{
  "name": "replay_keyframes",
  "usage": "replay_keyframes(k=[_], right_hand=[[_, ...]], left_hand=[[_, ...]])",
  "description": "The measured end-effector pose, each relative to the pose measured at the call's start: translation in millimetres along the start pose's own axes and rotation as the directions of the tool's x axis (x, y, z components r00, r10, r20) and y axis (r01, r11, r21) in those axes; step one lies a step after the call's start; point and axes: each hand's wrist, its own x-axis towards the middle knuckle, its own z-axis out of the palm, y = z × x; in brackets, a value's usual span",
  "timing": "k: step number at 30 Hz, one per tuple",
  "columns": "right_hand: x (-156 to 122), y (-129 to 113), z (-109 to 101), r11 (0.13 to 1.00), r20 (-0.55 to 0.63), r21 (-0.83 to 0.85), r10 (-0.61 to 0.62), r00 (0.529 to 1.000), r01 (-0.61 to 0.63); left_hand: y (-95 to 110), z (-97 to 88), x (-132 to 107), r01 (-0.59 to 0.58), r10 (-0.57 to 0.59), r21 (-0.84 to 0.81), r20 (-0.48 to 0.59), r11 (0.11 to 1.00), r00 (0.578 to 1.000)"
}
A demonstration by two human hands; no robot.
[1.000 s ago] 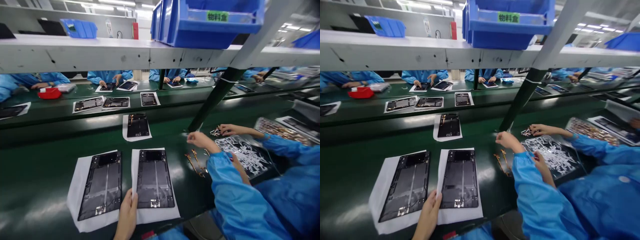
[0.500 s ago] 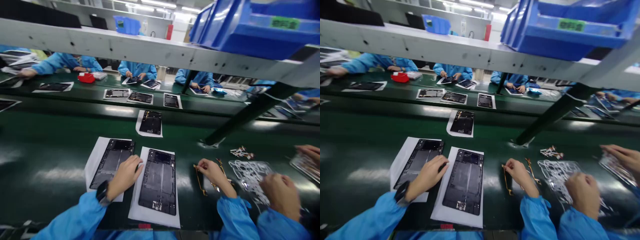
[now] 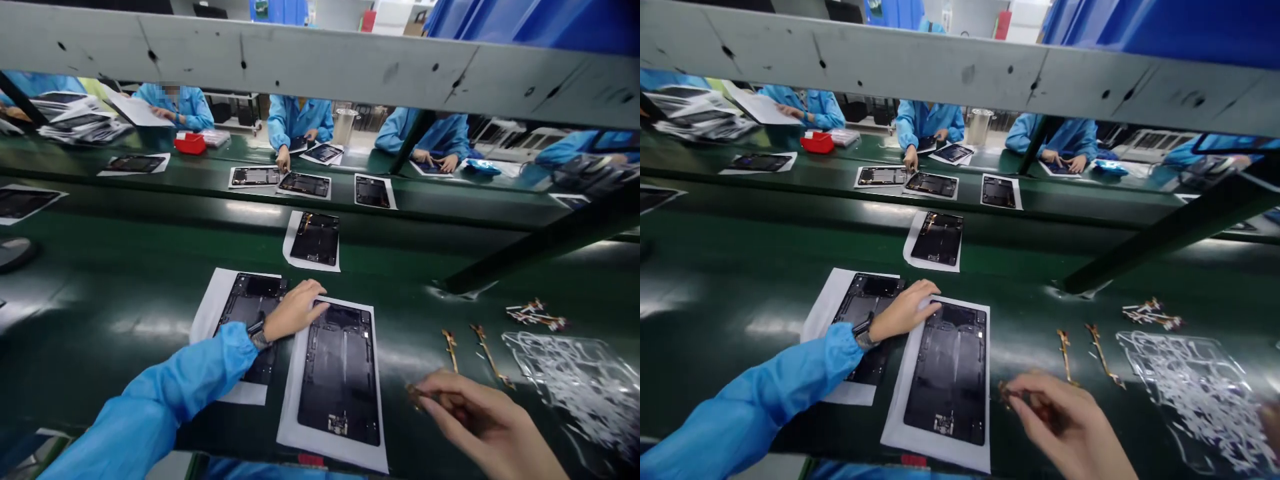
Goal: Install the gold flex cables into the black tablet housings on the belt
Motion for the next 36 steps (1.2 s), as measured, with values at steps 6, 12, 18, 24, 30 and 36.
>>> replay_keyframes(k=[6, 12, 18, 24, 30, 36], right_hand=[[50.5, -46.4, 37.6, 0.988, 0.133, -0.011, -0.151, 0.980, 0.154], [110.0, -37.3, 70.0, 0.992, 0.209, -0.030, -0.117, 0.971, 0.126], [159.2, -6.8, 91.9, 0.987, 0.241, 0.158, -0.013, 0.971, -0.025], [177.7, 22.6, 107.3, 0.991, 0.385, 0.102, 0.043, 0.922, -0.089], [187.1, 24.7, 116.6, 0.971, 0.327, -0.224, -0.008, 0.945, 0.085], [202.3, 20.3, 120.3, 0.908, 0.370, -0.413, 0.092, 0.924, 0.075]], left_hand=[[66.7, -9.0, -40.1, 0.277, -0.005, -0.692, 0.368, 0.666, 0.930], [49.8, 19.6, -57.1, 0.296, -0.212, -0.537, 0.214, 0.790, 0.953], [21.5, 29.0, -84.5, 0.105, -0.095, 0.075, -0.133, 0.992, 0.987], [9.5, 19.4, -90.8, -0.177, 0.241, 0.454, -0.088, 0.873, 0.967], [7.6, 32.0, -76.6, -0.272, 0.333, 0.538, -0.018, 0.798, 0.943], [5.3, 41.3, -68.6, -0.292, 0.350, 0.538, -0.006, 0.791, 0.937]])
